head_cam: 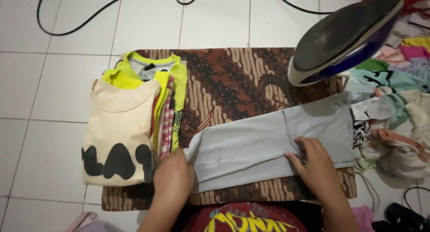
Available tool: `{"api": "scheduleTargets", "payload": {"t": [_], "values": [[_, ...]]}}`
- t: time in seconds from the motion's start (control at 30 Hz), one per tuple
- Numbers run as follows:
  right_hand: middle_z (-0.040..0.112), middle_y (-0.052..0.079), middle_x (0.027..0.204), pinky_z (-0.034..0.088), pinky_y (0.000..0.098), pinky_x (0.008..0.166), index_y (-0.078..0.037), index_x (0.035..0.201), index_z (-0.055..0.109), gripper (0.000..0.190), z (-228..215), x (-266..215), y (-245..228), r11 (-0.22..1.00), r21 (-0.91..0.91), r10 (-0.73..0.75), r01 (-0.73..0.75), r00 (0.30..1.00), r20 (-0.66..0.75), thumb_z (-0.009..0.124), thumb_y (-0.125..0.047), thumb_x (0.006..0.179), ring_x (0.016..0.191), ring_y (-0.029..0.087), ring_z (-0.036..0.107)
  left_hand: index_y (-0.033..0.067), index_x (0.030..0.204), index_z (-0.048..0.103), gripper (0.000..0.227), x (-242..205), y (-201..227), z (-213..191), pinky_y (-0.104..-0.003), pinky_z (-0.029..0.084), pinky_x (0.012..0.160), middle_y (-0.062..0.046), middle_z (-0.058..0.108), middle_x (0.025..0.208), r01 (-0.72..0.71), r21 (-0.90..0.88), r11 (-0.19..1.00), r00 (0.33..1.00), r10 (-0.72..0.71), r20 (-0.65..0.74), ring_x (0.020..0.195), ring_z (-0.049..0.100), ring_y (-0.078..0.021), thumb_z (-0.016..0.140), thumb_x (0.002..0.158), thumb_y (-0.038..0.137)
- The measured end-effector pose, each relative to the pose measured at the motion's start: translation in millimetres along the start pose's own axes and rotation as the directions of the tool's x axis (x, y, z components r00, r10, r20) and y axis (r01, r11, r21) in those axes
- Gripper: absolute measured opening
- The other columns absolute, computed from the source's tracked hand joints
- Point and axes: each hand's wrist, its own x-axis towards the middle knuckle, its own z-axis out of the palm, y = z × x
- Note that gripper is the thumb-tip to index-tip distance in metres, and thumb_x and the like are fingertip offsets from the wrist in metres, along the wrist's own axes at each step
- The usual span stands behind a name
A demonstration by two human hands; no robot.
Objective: Ironing a grey t-shirt on a small board and then folding it neatly.
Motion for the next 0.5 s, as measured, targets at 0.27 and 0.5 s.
{"api": "scheduleTargets", "payload": {"t": [0.27,0.5], "values": [[0.065,0.01,0.105,0.053,0.0378,0.083,-0.007,0.121,0.064,0.044,1.0,-2.6,-2.9,0.997,0.051,-0.047,0.05,0.997,-0.055,0.077,-0.022,0.083,0.089,0.027,0.066,0.0086,0.136,0.059,0.048,5.4,-17.5,-43.4,-0.029,0.053,0.089,-0.008,0.075,0.121,0.335,-0.785,0.521,0.893,0.089,0.44,0.102,0.069,-0.0175,0.064,0.088,0.01],[0.067,0.01,0.109,0.053,0.0382,0.085,-0.006,0.124,0.063,0.045,-4.6,-3.6,-14.3,0.997,0.06,-0.042,0.044,0.998,-0.043,0.076,-0.023,0.084,0.092,0.027,0.067,0.0036,0.159,0.039,0.08,12.4,-34.8,-35.2,-0.035,0.042,0.098,-0.029,0.049,0.155,0.541,-0.824,-0.166,0.839,0.17,0.516,0.124,0.058,-0.0381,0.056,0.08,0.006]]}}
